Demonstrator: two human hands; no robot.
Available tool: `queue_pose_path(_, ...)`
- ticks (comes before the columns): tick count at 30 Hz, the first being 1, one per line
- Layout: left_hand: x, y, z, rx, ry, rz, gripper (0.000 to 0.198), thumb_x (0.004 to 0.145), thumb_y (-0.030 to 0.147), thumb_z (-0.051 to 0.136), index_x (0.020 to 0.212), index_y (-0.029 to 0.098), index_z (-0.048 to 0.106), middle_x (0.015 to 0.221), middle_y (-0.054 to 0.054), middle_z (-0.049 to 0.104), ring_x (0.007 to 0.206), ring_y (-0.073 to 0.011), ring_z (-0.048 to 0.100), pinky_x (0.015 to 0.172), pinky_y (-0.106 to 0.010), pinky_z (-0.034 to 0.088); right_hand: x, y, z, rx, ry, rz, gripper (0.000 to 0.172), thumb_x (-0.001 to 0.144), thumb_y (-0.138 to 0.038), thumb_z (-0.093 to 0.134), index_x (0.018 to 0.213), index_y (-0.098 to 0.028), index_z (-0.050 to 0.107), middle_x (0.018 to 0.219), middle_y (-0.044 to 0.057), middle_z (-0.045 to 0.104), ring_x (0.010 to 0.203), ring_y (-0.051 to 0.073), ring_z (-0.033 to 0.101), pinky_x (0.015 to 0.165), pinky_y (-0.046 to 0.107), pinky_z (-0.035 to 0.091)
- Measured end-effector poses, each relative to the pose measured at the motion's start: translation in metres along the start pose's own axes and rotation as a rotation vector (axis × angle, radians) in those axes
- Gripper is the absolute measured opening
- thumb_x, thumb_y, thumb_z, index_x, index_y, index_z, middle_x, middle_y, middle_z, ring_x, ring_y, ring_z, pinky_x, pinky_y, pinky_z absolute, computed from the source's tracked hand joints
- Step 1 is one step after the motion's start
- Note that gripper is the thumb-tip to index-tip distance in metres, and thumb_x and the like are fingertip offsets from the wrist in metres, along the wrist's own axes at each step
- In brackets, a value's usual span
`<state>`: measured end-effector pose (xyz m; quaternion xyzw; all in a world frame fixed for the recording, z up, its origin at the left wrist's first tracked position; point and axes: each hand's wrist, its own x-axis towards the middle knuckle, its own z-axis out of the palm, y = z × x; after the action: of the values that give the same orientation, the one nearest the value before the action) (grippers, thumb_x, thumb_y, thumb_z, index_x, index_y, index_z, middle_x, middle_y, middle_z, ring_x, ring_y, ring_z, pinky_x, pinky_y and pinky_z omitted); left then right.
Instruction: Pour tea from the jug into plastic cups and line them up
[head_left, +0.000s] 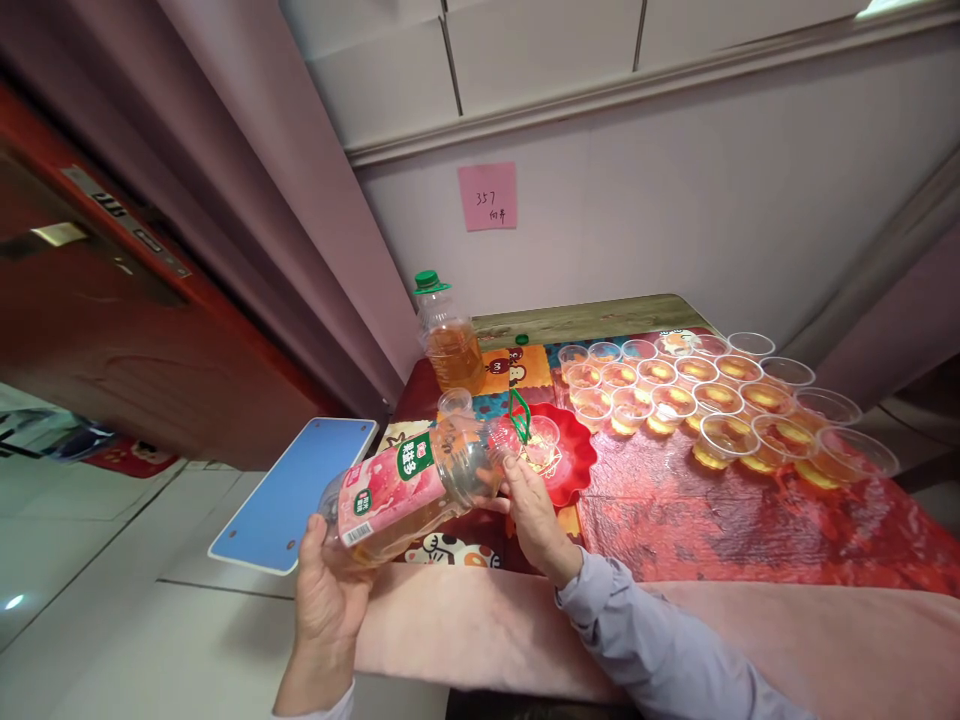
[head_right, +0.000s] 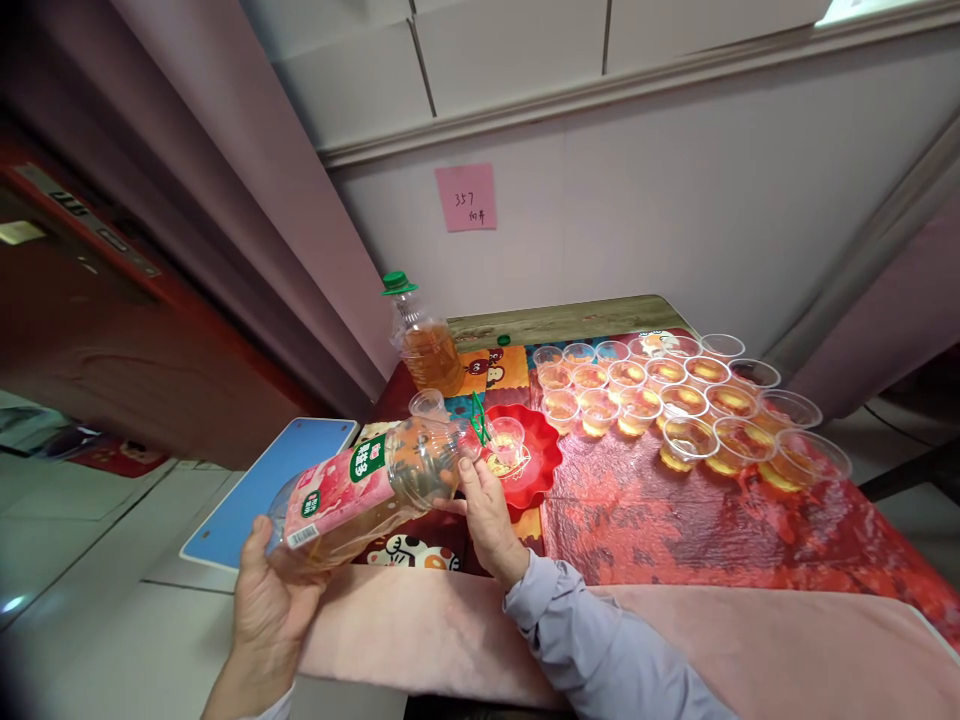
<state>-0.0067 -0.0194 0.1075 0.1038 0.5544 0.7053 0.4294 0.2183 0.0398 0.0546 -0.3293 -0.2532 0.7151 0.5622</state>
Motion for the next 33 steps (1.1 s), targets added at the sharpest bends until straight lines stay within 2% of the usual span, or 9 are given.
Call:
queue_pose_path(3, -0.003, 0.003, 0.003, 0.017, -0.024, 0.015, 0.061, 0.083, 0.060, 0.079, 0.131, 0.022, 0.079, 0.129, -0.010, 0.084, 0.126, -0.0399, 0.076, 0.093, -0.050, 0.070, 0.000, 0.000, 0.000, 0.005, 0.006, -0.002, 0.066, 0.086, -0.081, 0.080, 0.121, -0.025, 0.077, 0.133, 0.010, 0.077, 0.116, 0.028, 0.075, 0.083, 0.040, 0.072)
queue_pose_path(8, -0.004, 0.004, 0.004, 0.025, -0.059, 0.017, 0.063, 0.083, 0.060, 0.081, 0.133, 0.022, 0.077, 0.128, -0.010, 0.084, 0.129, -0.0387, 0.075, 0.094, -0.048, 0.070, 0.000, 0.000, 0.001, 0.006, -0.001, 0.008, 0.068, 0.087, -0.081, 0.077, 0.124, -0.024, 0.076, 0.122, 0.010, 0.080, 0.115, 0.028, 0.077, 0.085, 0.040, 0.071)
queue_pose_path(12, -0.002, 0.005, 0.004, 0.001, -0.054, -0.010, 0.058, 0.087, 0.058, 0.076, 0.131, 0.022, 0.078, 0.119, -0.011, 0.086, 0.115, -0.0365, 0.081, 0.085, -0.045, 0.072, 0.000, -0.002, 0.002, 0.011, 0.001, 0.008, 0.068, 0.086, -0.083, 0.077, 0.122, -0.025, 0.076, 0.125, 0.009, 0.080, 0.114, 0.027, 0.078, 0.085, 0.039, 0.071)
queue_pose_path(17, -0.002, 0.009, 0.007, 0.008, -0.081, -0.032, 0.056, 0.089, 0.060, 0.074, 0.128, 0.020, 0.079, 0.109, -0.011, 0.087, 0.096, -0.0346, 0.084, 0.073, -0.041, 0.072, 0.000, -0.003, 0.001, -0.007, -0.021, 0.019, 0.070, 0.088, -0.084, 0.074, 0.124, -0.025, 0.076, 0.118, 0.009, 0.082, 0.109, 0.027, 0.079, 0.091, 0.044, 0.070)
queue_pose_path(20, -0.004, 0.011, 0.009, 0.018, -0.095, -0.033, 0.057, 0.088, 0.061, 0.075, 0.127, 0.019, 0.079, 0.111, -0.012, 0.087, 0.103, -0.0370, 0.084, 0.078, -0.044, 0.073, 0.001, -0.003, 0.001, -0.007, -0.015, 0.012, 0.067, 0.088, -0.084, 0.074, 0.122, -0.026, 0.076, 0.119, 0.009, 0.081, 0.112, 0.029, 0.079, 0.092, 0.047, 0.070)
queue_pose_path(26, -0.008, 0.014, 0.013, 0.060, -0.074, -0.014, 0.068, 0.081, 0.065, 0.082, 0.131, 0.019, 0.078, 0.124, -0.015, 0.084, 0.134, -0.0426, 0.072, 0.092, -0.050, 0.071, 0.001, -0.002, 0.001, -0.020, 0.002, -0.001, 0.064, 0.089, -0.085, 0.072, 0.119, -0.028, 0.078, 0.116, 0.009, 0.083, 0.109, 0.031, 0.080, 0.088, 0.050, 0.070)
queue_pose_path(28, -0.008, 0.014, 0.014, 0.068, -0.076, -0.026, 0.071, 0.079, 0.066, 0.083, 0.131, 0.019, 0.078, 0.125, -0.015, 0.084, 0.135, -0.0439, 0.071, 0.093, -0.051, 0.070, 0.001, -0.003, 0.002, -0.005, 0.000, -0.001, 0.064, 0.088, -0.085, 0.073, 0.117, -0.028, 0.078, 0.115, 0.008, 0.084, 0.106, 0.031, 0.080, 0.087, 0.049, 0.070)
queue_pose_path(33, -0.010, 0.018, 0.017, 0.066, -0.080, -0.033, 0.073, 0.075, 0.067, 0.086, 0.127, 0.017, 0.079, 0.118, -0.016, 0.085, 0.123, -0.0448, 0.077, 0.093, -0.051, 0.070, 0.002, -0.005, 0.000, -0.005, -0.003, 0.021, 0.066, 0.085, -0.086, 0.075, 0.115, -0.027, 0.079, 0.115, 0.008, 0.085, 0.104, 0.028, 0.080, 0.082, 0.039, 0.067)
